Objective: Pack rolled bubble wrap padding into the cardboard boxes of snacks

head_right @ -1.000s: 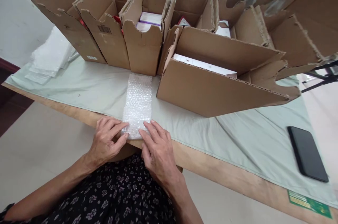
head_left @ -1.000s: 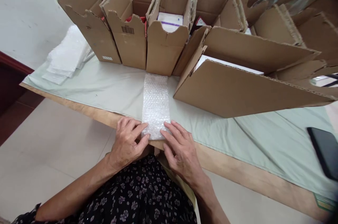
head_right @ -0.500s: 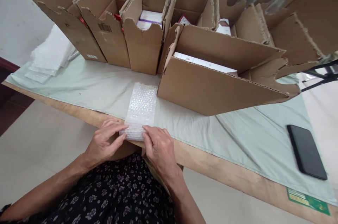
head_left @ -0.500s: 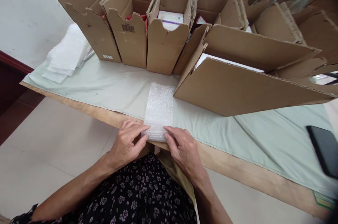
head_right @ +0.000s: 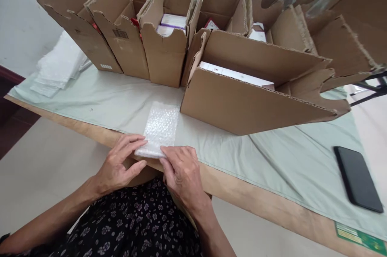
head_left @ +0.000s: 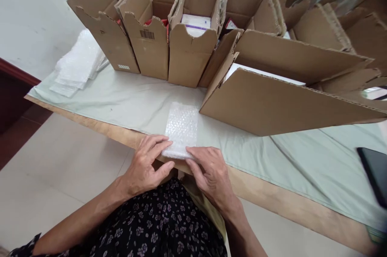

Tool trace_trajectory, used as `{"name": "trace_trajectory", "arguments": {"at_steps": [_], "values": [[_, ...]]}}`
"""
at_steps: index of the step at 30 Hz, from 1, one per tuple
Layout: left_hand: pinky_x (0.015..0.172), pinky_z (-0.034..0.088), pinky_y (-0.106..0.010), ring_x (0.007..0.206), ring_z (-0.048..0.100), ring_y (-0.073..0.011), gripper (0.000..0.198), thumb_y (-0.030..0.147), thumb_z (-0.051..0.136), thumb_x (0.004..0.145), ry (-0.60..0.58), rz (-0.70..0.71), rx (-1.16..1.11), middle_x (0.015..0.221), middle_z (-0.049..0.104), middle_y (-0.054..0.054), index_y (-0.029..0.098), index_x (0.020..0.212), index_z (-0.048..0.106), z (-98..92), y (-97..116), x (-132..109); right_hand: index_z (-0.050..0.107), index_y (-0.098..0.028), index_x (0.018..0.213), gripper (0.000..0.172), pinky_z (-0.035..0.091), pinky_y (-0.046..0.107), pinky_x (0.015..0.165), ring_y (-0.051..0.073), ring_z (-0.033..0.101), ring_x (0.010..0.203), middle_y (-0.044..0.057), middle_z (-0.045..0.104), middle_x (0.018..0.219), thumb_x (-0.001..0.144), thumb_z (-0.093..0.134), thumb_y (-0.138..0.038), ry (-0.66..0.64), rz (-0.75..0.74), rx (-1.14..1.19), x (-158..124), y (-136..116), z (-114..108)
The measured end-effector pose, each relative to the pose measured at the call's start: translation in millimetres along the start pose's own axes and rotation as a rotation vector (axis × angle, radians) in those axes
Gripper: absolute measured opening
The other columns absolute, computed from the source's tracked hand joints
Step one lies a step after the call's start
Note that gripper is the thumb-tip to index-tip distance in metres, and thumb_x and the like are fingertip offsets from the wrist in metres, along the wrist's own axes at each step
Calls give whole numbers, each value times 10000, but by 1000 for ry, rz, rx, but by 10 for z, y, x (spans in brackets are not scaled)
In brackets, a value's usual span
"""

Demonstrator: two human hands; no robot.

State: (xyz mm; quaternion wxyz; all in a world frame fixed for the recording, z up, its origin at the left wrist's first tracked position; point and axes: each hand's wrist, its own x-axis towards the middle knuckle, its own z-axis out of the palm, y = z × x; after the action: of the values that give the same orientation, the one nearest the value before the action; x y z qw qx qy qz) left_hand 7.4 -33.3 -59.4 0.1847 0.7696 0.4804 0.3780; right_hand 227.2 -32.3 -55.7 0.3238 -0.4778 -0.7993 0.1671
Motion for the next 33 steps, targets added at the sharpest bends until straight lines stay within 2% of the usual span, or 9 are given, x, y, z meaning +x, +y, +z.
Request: {"name": "trace_trajectory", "arguments": {"at_steps": [2,8,13,17,20,23,26,29,33], "values": [[974,548,-465,1115,657,-275,326,214,621,966,-12,2,-23,1158,732,-95,227,1291,647,-30,7,-1,676,-231,1232,219,531,397,841,204,704,867,48,787,1029,1052,553,-245,-14,39,48,-6,6,-16],[809,530,-423,850,611,-244,247,238,579,984,-6,-103,143,876,717,-65,160,1193,685,41,-59,152,630,-219,1303,281,534,434,913,276,674,1136,132,707,1265,1027,599,-263,182,1,-131,-42,-2,-51],[858,522,-444,880,627,-254,261,297,576,982,35,-152,214,911,705,-68,183,1188,688,54,-85,174,639,-217,1302,301,519,482,950,316,631,1238,130,698,1340,1006,581,-210,-50,-120,-202,29,-1,56],[812,584,-388,914,694,-233,272,351,636,965,112,-358,-88,991,729,-66,218,1197,689,-51,-24,35,676,-208,1234,240,534,433,912,262,694,1092,99,762,1196,1028,558,-171,72,-34,-120,92,46,93],[858,615,-386,1001,741,-247,322,364,699,941,54,-583,-479,1101,773,-93,217,1227,702,-84,76,-72,691,-218,1218,212,565,387,850,223,718,942,62,785,1072,1040,582,-254,162,98,24,67,-16,23],[1061,558,-436,1209,701,-287,515,375,777,900,-40,-686,-944,1303,738,-130,201,1368,653,-15,206,-83,713,-239,1220,230,588,358,820,213,730,928,44,792,1058,1035,598,-314,98,212,182,-15,-163,-26],[1084,531,-413,1194,701,-280,507,367,829,865,-36,-753,-1257,1230,760,-117,183,1316,689,96,321,-30,727,-250,1215,237,594,374,866,217,735,970,45,793,1088,1038,591,-330,52,234,257,-113,-269,-44],[1002,557,-365,1069,733,-240,427,341,850,853,22,-807,-1382,1090,786,-79,194,1235,727,150,368,-2,733,-250,1193,244,585,432,908,238,719,1000,72,766,1126,1017,617,-373,180,238,194,-182,-220,-147],[936,559,-299,1069,726,-219,415,337,865,840,-39,-774,-1401,1109,787,-69,208,1215,742,127,355,-20,661,-240,1350,480,600,410,855,231,708,984,110,715,1253,951,683,-506,267,364,304,-152,-44,-357]]}}
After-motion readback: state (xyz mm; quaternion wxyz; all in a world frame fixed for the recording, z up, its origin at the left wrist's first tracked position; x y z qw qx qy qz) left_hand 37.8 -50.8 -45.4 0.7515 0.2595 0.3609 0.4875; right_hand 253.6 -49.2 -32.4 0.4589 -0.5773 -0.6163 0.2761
